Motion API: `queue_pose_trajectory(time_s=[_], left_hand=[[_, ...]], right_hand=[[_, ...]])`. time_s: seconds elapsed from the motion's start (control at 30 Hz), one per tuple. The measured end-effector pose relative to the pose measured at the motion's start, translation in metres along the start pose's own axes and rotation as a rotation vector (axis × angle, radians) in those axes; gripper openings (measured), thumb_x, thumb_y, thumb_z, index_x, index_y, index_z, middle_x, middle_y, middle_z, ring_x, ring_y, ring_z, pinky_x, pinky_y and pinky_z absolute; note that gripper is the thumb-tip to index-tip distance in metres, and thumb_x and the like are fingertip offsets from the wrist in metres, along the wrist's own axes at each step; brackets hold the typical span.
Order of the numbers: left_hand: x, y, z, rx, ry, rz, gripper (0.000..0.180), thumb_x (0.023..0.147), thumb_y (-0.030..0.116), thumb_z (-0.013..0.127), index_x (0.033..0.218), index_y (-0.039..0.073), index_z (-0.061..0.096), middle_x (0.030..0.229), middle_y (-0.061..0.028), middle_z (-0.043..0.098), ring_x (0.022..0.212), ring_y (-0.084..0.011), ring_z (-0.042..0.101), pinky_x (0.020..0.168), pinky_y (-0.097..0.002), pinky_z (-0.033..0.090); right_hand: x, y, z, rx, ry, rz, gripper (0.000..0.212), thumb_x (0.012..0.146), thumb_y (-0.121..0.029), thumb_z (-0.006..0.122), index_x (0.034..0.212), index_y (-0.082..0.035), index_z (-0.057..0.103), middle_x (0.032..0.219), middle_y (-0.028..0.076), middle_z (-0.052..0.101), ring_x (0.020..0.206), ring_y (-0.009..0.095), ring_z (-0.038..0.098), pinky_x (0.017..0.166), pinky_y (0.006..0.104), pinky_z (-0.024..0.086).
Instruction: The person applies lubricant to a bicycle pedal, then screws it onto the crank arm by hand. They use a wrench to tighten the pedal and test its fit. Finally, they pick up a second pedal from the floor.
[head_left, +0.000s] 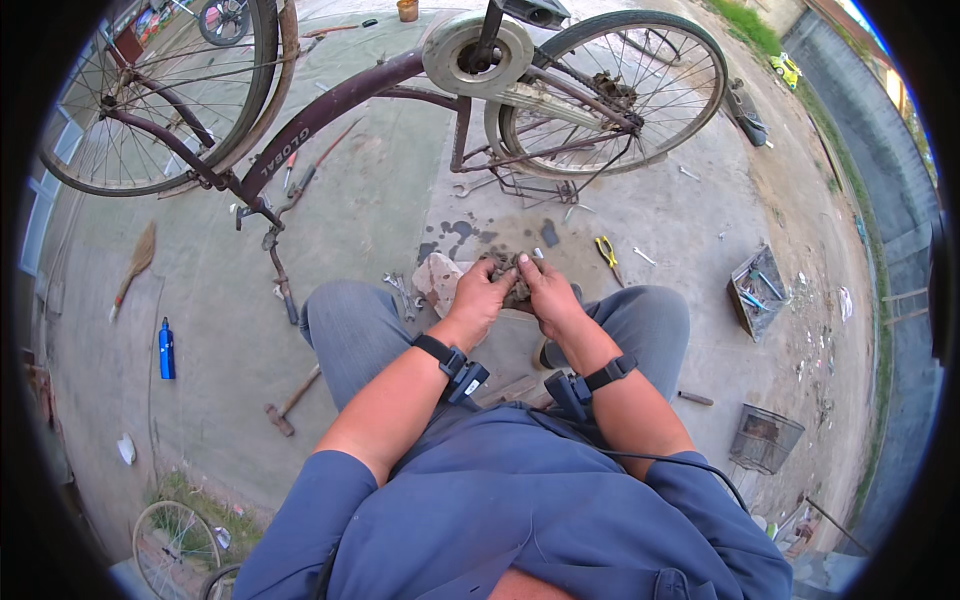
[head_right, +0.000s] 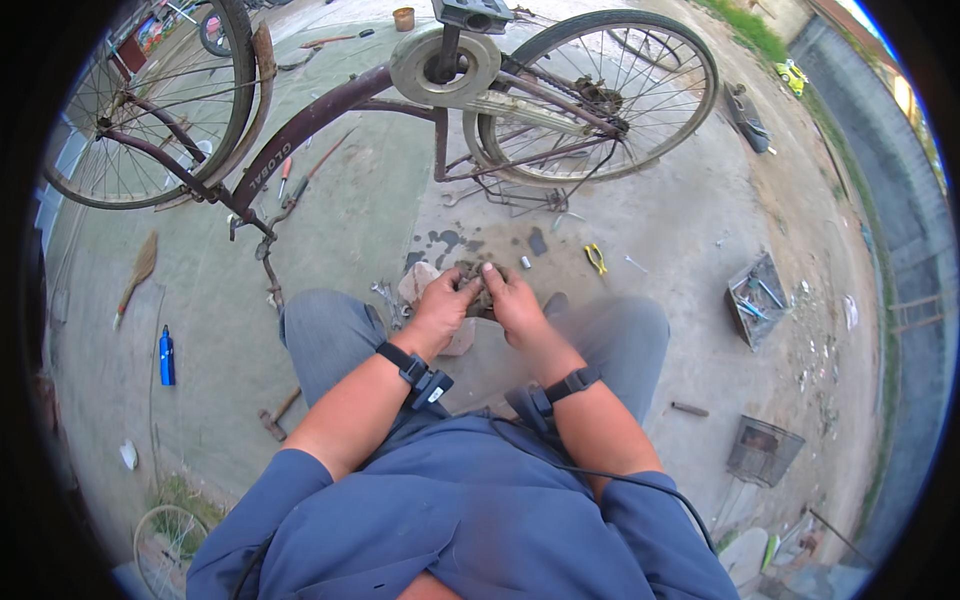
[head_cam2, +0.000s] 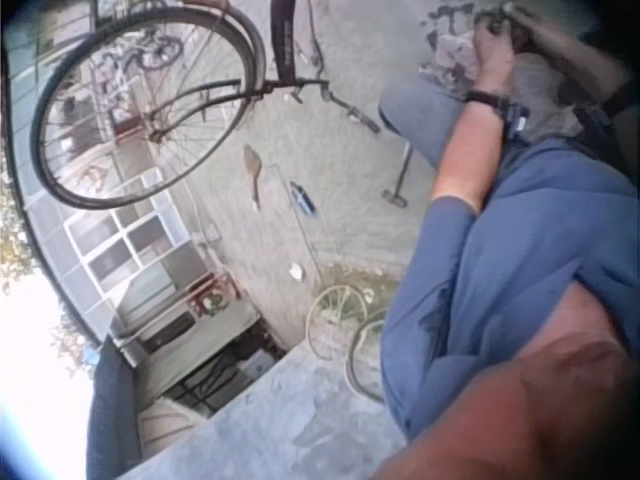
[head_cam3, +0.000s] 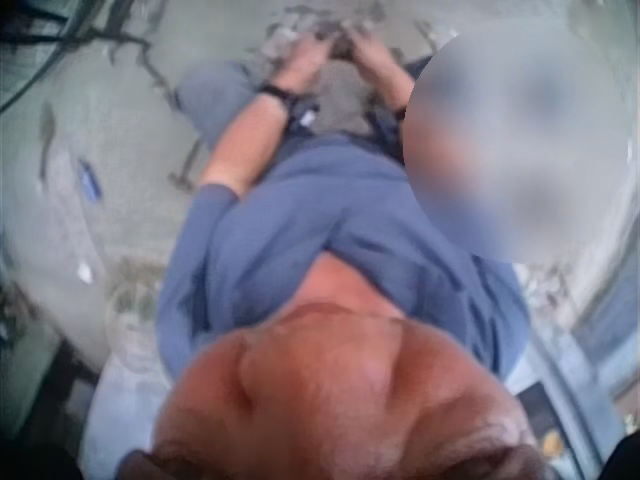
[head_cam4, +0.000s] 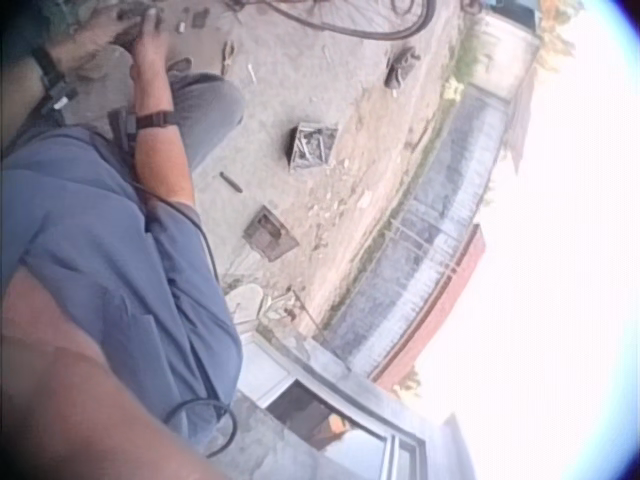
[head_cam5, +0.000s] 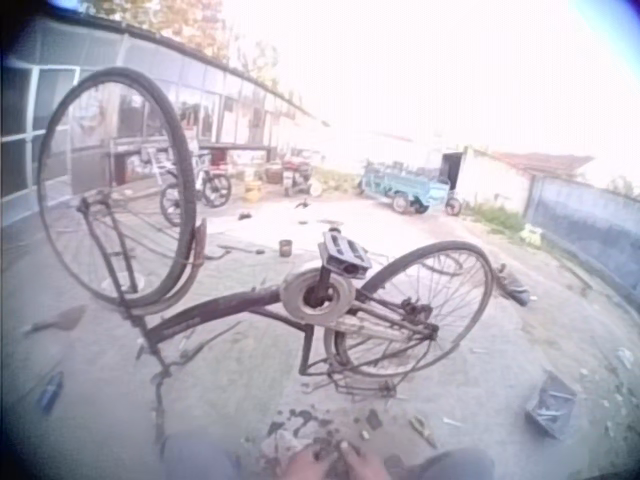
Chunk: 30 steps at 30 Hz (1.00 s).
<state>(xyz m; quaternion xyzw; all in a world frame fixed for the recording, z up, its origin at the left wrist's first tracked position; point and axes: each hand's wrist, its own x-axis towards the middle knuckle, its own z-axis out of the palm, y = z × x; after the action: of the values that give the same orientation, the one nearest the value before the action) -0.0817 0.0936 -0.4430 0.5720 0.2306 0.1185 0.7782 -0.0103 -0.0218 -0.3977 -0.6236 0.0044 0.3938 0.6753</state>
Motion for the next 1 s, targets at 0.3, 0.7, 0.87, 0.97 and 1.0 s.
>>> queue_pose_trajectory(time_s=[0.3,0.7,0.87,0.97,1.0], left_hand=[[0.004,0.003,-0.021,0.390,0.156,-0.198,0.032,0.093,0.033,0.070,0.088,0.001,0.067,0.072,-0.0041,0.061,0.065,-0.0106,0.052,0.055,-0.0288,0.040],[0.029,0.121,-0.081,-0.048,0.388,0.001,0.032,0.098,0.028,0.060,0.115,0.001,0.057,0.103,-0.0064,0.063,0.089,-0.0172,0.064,0.072,-0.0298,0.046],[0.041,0.154,-0.131,-0.228,0.473,0.142,0.028,0.097,0.027,0.062,0.111,0.003,0.058,0.100,-0.0057,0.063,0.089,-0.0174,0.065,0.072,-0.0305,0.046],[0.035,0.153,-0.168,-0.297,0.538,0.163,0.024,0.096,0.025,0.063,0.109,0.005,0.059,0.101,-0.0053,0.064,0.089,-0.0172,0.065,0.072,-0.0301,0.046],[0.032,0.150,-0.178,-0.312,0.570,0.155,0.023,0.096,0.024,0.064,0.108,0.005,0.059,0.101,-0.0051,0.064,0.089,-0.0170,0.065,0.072,-0.0298,0.046]], right_hand=[[0.044,-0.006,-0.001,-0.211,-0.157,-0.193,0.023,0.096,-0.009,0.064,0.115,0.004,0.063,0.100,0.007,0.069,0.087,0.013,0.063,0.076,0.0277,0.053],[0.114,-0.005,-0.056,-1.040,0.000,-0.388,0.029,0.083,-0.013,0.072,0.109,-0.003,0.067,0.099,0.015,0.072,0.091,0.027,0.069,0.081,0.0355,0.054],[0.153,0.014,-0.058,-1.397,-0.065,-0.352,0.032,0.077,-0.018,0.071,0.108,-0.008,0.070,0.099,0.019,0.071,0.094,0.037,0.068,0.082,0.0425,0.055],[0.179,0.030,-0.058,-1.490,-0.168,-0.238,0.031,0.077,-0.018,0.069,0.107,-0.009,0.070,0.099,0.018,0.071,0.094,0.036,0.068,0.082,0.0427,0.055],[0.187,0.037,-0.056,-1.514,-0.175,-0.208,0.031,0.076,-0.017,0.067,0.107,-0.011,0.071,0.100,0.018,0.072,0.095,0.036,0.068,0.083,0.0432,0.055]])
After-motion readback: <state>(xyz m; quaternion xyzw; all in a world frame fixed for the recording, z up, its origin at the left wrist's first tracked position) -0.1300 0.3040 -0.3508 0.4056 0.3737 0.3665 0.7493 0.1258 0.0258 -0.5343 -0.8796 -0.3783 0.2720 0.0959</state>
